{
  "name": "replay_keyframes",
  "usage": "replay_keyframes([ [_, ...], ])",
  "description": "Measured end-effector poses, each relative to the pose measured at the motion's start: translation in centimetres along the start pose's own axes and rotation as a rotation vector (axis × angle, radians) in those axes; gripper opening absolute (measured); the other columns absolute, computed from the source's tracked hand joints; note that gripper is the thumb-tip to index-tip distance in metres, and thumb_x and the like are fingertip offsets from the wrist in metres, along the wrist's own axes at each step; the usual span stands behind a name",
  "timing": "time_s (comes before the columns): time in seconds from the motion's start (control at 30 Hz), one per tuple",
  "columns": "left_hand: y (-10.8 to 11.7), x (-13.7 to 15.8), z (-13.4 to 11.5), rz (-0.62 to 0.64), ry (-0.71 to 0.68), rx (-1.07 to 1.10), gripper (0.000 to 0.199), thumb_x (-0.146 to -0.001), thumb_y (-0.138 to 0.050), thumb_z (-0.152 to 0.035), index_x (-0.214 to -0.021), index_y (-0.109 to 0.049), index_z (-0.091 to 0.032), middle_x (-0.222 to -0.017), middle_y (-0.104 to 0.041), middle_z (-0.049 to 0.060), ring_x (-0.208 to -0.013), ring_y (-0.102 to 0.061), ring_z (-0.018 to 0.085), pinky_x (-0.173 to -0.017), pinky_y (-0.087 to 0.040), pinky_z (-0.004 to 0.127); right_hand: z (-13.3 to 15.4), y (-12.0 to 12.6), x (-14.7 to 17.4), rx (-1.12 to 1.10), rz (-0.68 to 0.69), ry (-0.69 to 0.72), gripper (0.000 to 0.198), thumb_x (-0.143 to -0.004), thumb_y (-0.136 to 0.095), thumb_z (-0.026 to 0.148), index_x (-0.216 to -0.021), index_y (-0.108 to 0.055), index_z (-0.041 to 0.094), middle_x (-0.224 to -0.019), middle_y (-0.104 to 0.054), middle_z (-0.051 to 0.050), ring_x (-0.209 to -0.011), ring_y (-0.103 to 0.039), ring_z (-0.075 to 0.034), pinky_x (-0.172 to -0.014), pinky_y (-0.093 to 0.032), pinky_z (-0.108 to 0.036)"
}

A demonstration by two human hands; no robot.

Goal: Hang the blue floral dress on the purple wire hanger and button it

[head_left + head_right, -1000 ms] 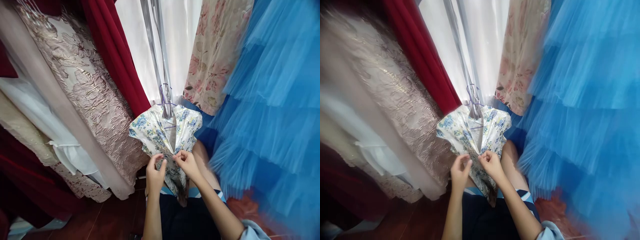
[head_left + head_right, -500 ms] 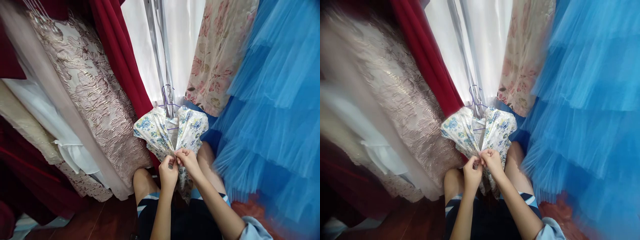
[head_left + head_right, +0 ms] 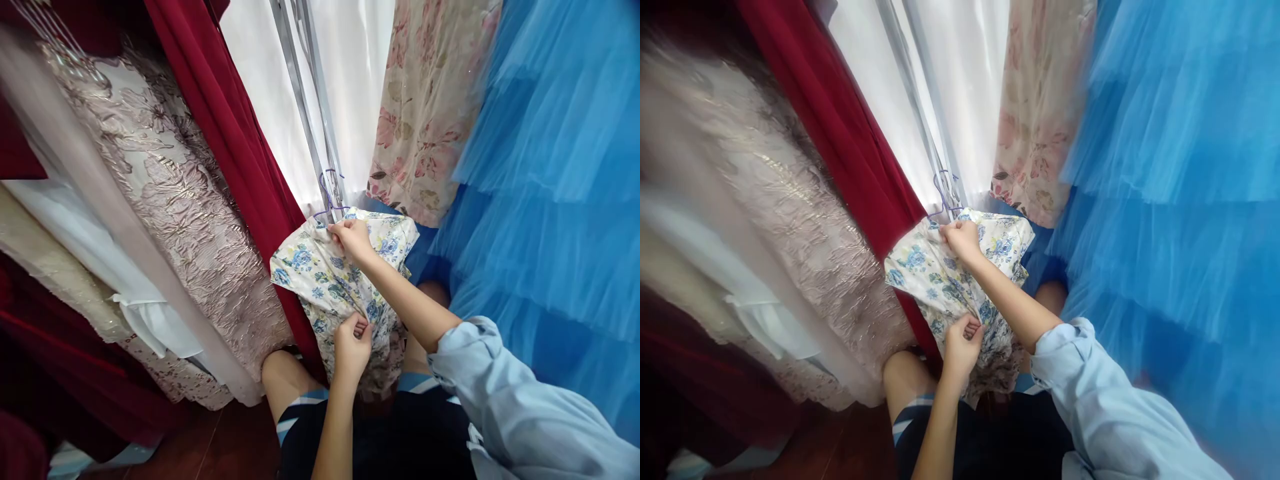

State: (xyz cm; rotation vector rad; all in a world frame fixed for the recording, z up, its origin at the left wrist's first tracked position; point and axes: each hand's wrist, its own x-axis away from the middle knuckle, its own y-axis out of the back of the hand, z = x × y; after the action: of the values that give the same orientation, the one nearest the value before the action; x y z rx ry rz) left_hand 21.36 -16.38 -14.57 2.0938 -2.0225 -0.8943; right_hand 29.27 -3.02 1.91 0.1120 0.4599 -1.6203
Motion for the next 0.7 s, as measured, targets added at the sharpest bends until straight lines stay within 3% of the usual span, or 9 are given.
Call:
replay_keyframes([
  [0.17, 1.6, -2.0, -0.6, 0.006, -0.011, 0.075, 0.011, -0.085, -0.062, -0.029, -0.084, -0.066, -0.018, -0.075, -0.067, 0.003, -0.068, -0.061, 0.016, -0.065, -0.047, 0.025, -0.2, 0.8, 1.2, -0.048, 0.047, 0.008, 0.019, -0.072, -0.064, 0.03, -0.06, -0.057, 0.017, -0.043, -0.051, 0.004, -0.035, -0.038, -0.008, -0.039, -0.028, -0.022],
  [0.3, 6.2, -6.6, -4.8, -0.238, -0.187, 0.049, 0.028, -0.091, -0.058, -0.036, -0.114, -0.067, -0.021, -0.082, -0.067, 0.003, -0.072, -0.061, 0.016, -0.07, -0.047, 0.026, 0.1, 1.8, 2.3, -0.036, 0.057, 0.04, 0.017, -0.073, -0.065, 0.031, -0.066, -0.059, 0.017, -0.044, -0.052, 0.005, -0.036, -0.038, -0.008, -0.04, -0.03, -0.022],
  [0.4, 9.5, -10.8, -8.2, -0.218, -0.371, -0.033, 0.038, -0.097, -0.05, -0.037, -0.132, -0.057, -0.023, -0.078, -0.064, 0.001, -0.067, -0.059, 0.016, -0.069, -0.046, 0.027, 0.7, 2.2, 2.9, 0.015, 0.062, 0.077, 0.017, -0.074, -0.065, 0.031, -0.068, -0.06, 0.016, -0.044, -0.054, 0.004, -0.038, -0.04, -0.008, -0.041, -0.031, -0.021],
  [0.47, 10.9, -13.3, -9.6, -0.147, -0.475, -0.188, 0.033, -0.099, -0.046, -0.036, -0.125, -0.061, -0.022, -0.081, -0.065, 0.003, -0.071, -0.06, 0.018, -0.071, -0.045, 0.028, 1.1, 2.4, 3.1, 0.036, 0.073, 0.091, 0.016, -0.075, -0.065, 0.03, -0.069, -0.06, 0.016, -0.045, -0.054, 0.003, -0.038, -0.04, -0.008, -0.041, -0.031, -0.021],
  [0.57, 11.6, -15.3, -10.3, -0.09, -0.557, -0.418, 0.025, -0.099, -0.047, -0.032, -0.097, -0.068, -0.02, -0.074, -0.062, 0.004, -0.069, -0.059, 0.02, -0.068, -0.041, 0.028, 1.2, 2.6, 3.0, -0.004, 0.089, 0.061, 0.017, -0.074, -0.066, 0.03, -0.067, -0.058, 0.017, -0.045, -0.052, 0.004, -0.038, -0.039, -0.008, -0.041, -0.029, -0.021],
  [0.7, 11.0, -15.9, -10.8, -0.178, -0.615, -0.453, 0.023, -0.098, -0.049, -0.027, -0.085, -0.065, -0.018, -0.07, -0.061, 0.002, -0.065, -0.056, 0.018, -0.067, -0.038, 0.027, 0.2, 2.4, 2.7, -0.102, 0.09, 0.047, 0.023, -0.073, -0.068, 0.032, -0.062, -0.053, 0.019, -0.041, -0.045, 0.007, -0.038, -0.034, -0.007, -0.041, -0.025, -0.021],
])
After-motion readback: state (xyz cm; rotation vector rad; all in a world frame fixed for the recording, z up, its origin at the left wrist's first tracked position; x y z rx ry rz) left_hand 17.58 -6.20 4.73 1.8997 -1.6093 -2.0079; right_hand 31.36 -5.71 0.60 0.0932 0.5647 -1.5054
